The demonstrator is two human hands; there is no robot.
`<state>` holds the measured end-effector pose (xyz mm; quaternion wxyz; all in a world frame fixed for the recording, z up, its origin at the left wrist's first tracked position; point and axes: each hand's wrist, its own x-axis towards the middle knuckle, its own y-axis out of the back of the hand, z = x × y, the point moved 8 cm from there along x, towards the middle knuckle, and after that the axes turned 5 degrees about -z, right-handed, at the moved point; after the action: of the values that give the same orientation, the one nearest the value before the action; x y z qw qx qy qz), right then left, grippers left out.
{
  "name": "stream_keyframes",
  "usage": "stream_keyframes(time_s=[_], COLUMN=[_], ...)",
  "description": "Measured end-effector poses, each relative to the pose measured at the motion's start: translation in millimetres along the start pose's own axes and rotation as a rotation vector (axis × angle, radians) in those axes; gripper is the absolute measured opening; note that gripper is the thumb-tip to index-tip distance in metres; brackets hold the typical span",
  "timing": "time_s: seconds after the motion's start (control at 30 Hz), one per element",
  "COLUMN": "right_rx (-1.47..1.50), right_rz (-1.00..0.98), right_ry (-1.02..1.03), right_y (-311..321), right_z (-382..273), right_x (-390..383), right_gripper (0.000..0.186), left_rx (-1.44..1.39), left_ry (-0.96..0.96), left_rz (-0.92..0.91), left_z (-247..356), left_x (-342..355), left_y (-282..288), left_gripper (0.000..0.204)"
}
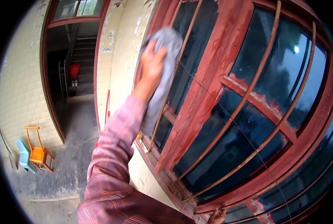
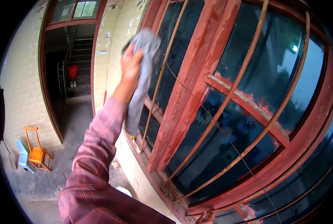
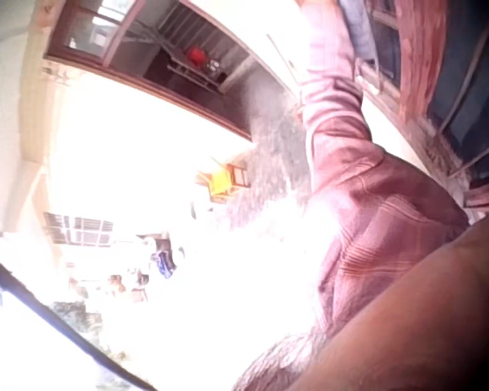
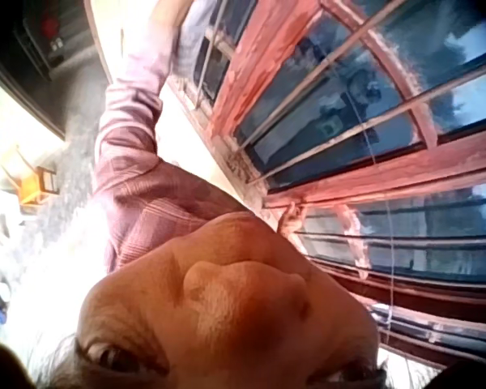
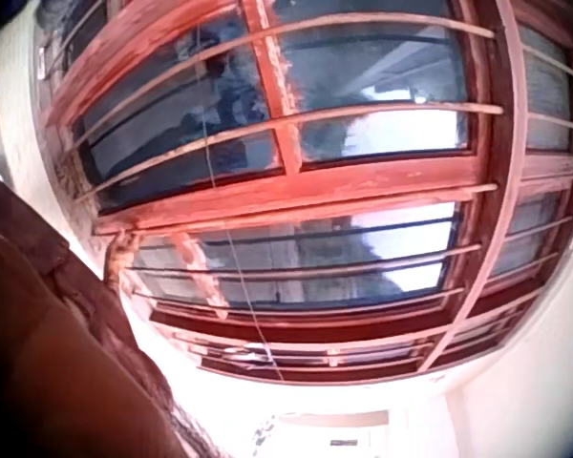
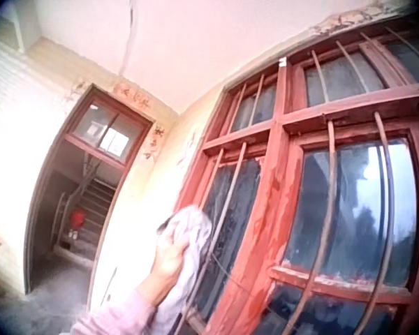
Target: The person cleans a window with red metal bars using a grey cloth. They wipe the glass panes and the metal frame, occasionally stepping on a small stool to reach higher sections. The person moves the stool to different positions to access various parts of the window.
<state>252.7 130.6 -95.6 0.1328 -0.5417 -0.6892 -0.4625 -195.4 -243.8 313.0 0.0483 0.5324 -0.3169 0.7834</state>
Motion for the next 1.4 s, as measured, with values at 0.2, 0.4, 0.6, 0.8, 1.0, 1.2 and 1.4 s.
stream_keyframes(time_s=[0.2, 0.4, 0.6, 0.8, 1.0, 1.2, 1.4], right_rx=[-0.768, -0.16, -0.094, -0.087, -0.109, -0.101, -0.068], right_rz=[0.441, 0.162, 0.125, 0.121, 0.109, 0.093, 0.086], right_ry=[0.151, -0.013, -0.054, -0.079, -0.105, -0.101, -0.084], right_y=[-22, -11, -10, -19, -19, -19, -20], right_z=[71, 28, 17, 8, 5, 6, 7], right_x=[-39, -5, 4, 16, 21, 22, 24], right_gripper=[0.047, 0.046, 0.045, 0.044, 0.044, 0.043, 0.042], left_rx=[0.438, 0.842, 0.843, 0.737, 0.848, 0.611, 0.674], left_ry=[-0.517, -0.323, -0.29, -0.333, -0.232, -0.134, -0.306], left_rz=[0.052, -0.253, -0.297, -0.413, -0.318, -0.33, -0.373], left_z=[9, -104, -120, -113, -123, -129, -101], left_x=[151, 164, 157, 201, 206, 201, 147], left_y=[-108, -153, -153, -178, -174, -163, -160], left_gripper=[0.032, 0.035, 0.031, 0.038, 0.047, 0.041, 0.033])
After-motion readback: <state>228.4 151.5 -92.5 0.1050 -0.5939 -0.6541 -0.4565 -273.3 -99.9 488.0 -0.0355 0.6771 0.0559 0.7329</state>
